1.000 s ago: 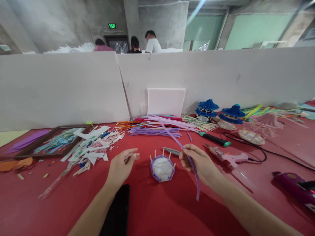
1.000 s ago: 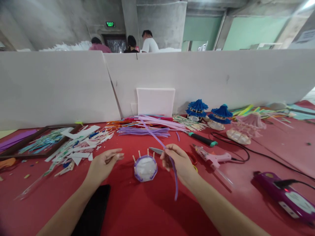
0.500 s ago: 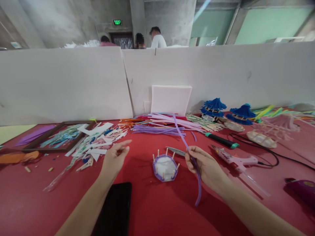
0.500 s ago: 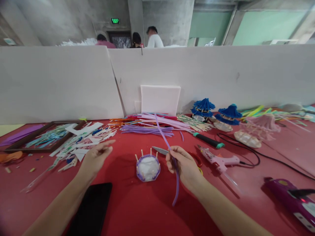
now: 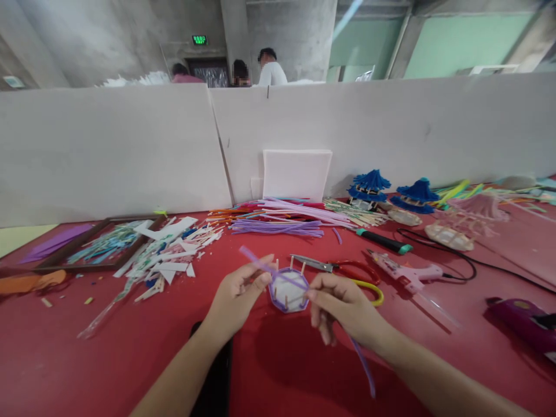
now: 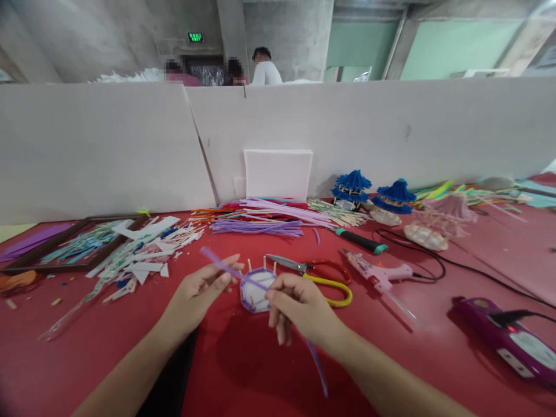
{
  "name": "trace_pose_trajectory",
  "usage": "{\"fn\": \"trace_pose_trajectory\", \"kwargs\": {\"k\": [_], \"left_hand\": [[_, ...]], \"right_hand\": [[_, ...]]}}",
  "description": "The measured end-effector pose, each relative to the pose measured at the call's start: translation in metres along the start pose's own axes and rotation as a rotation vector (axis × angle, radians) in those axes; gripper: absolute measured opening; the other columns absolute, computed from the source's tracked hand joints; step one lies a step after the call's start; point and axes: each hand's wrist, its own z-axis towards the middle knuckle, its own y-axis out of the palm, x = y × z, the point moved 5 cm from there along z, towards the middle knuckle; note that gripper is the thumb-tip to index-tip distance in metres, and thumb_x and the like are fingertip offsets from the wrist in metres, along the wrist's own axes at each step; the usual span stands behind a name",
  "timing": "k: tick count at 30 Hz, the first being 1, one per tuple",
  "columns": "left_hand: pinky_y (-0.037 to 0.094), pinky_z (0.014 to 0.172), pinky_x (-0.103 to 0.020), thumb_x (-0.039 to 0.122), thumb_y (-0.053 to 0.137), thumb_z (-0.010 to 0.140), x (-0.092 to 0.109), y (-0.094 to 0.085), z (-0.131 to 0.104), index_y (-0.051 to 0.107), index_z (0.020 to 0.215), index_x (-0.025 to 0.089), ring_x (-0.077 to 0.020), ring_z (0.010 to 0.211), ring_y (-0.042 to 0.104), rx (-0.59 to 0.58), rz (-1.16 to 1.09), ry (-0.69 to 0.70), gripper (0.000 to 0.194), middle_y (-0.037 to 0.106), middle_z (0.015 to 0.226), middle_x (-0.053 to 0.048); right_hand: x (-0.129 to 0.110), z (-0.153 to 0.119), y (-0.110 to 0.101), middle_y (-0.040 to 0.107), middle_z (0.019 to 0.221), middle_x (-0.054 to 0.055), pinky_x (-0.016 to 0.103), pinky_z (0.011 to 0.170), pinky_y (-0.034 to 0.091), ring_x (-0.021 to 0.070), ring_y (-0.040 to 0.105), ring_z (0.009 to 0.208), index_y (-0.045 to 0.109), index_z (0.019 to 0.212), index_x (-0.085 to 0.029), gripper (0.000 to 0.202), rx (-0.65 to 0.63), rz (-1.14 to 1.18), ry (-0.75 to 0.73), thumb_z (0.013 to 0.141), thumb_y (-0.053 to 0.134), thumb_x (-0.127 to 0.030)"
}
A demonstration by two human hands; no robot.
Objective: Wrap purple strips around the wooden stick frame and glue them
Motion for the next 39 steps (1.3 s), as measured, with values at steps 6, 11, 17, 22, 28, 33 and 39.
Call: {"fn": "trace_pose_trajectory", "kwargs": {"k": [6,11,17,22,28,33,39], "left_hand": [[0.047,0.048,-0.022,0.038,0.066,0.075,0.008,0.008,-0.009,0.068,0.082,0.017,-0.0085,0.050,0.051,0.050,-0.410,-0.056,0.022,0.065,0.071,-0.002],[0.046,0.045,-0.019,0.035,0.067,0.075,0.001,0.010,-0.007,0.062,0.078,0.018,-0.0075,0.051,0.050,0.070,-0.536,-0.090,0.018,0.059,0.068,0.002],[0.043,0.043,-0.018,0.040,0.064,0.077,0.004,0.005,-0.005,0.057,0.078,0.018,-0.0076,0.051,0.048,0.135,-0.504,0.004,0.023,0.055,0.066,0.003],[0.036,0.042,-0.016,0.039,0.068,0.075,0.000,0.007,-0.007,0.056,0.072,0.017,-0.0043,0.047,0.042,0.094,-0.615,0.009,0.025,0.053,0.060,0.004],[0.038,0.038,-0.014,0.037,0.076,0.067,-0.006,0.008,-0.007,0.060,0.067,0.016,-0.0046,0.045,0.047,0.156,-0.657,-0.104,0.026,0.059,0.058,0.003],[0.051,0.047,-0.017,0.032,0.085,0.053,-0.016,0.004,-0.004,0.068,0.064,0.015,-0.0082,0.049,0.060,0.239,-0.770,-0.260,0.027,0.070,0.061,-0.001],[0.054,0.056,-0.015,0.025,0.086,0.051,-0.023,0.006,-0.003,0.071,0.062,0.016,-0.0110,0.063,0.068,0.227,-0.754,-0.298,0.020,0.075,0.071,-0.004]], "right_hand": [[0.013,-0.002,0.021,0.061,0.047,-0.003,0.015,0.030,0.036,0.0090,0.052,0.030,0.047,0.065,-0.018,0.026,-0.115,-0.065,0.066,0.069,0.062,-0.039],[0.013,-0.002,0.019,0.061,0.047,-0.003,0.016,0.033,0.038,0.0080,0.051,0.031,0.048,0.061,-0.018,0.020,-0.156,-0.107,0.072,0.068,0.060,-0.033],[-0.016,0.002,-0.015,0.059,0.048,-0.002,0.020,0.037,0.039,0.0082,0.049,0.034,0.051,0.060,-0.018,0.022,0.059,-0.138,-0.163,0.070,0.059,-0.037],[-0.027,0.008,-0.060,0.054,0.046,-0.003,0.021,0.039,0.033,0.0091,0.045,0.038,0.049,0.058,-0.020,0.021,0.214,-0.457,-0.222,0.073,0.051,-0.033],[-0.030,0.003,-0.070,0.054,0.054,-0.001,0.024,0.050,0.028,0.0127,0.049,0.052,0.052,0.060,-0.020,0.018,0.198,-1.227,-0.255,0.076,0.046,-0.023],[-0.022,0.003,-0.058,0.060,0.062,0.002,0.026,0.053,0.027,0.0138,0.052,0.057,0.054,0.058,-0.019,0.020,0.126,-1.489,-0.159,0.076,0.046,-0.017],[-0.016,0.003,-0.054,0.061,0.079,0.005,0.028,0.065,0.038,0.0179,0.057,0.073,0.060,0.071,-0.019,0.020,0.081,-1.404,-0.225,0.084,0.053,-0.032]]}}
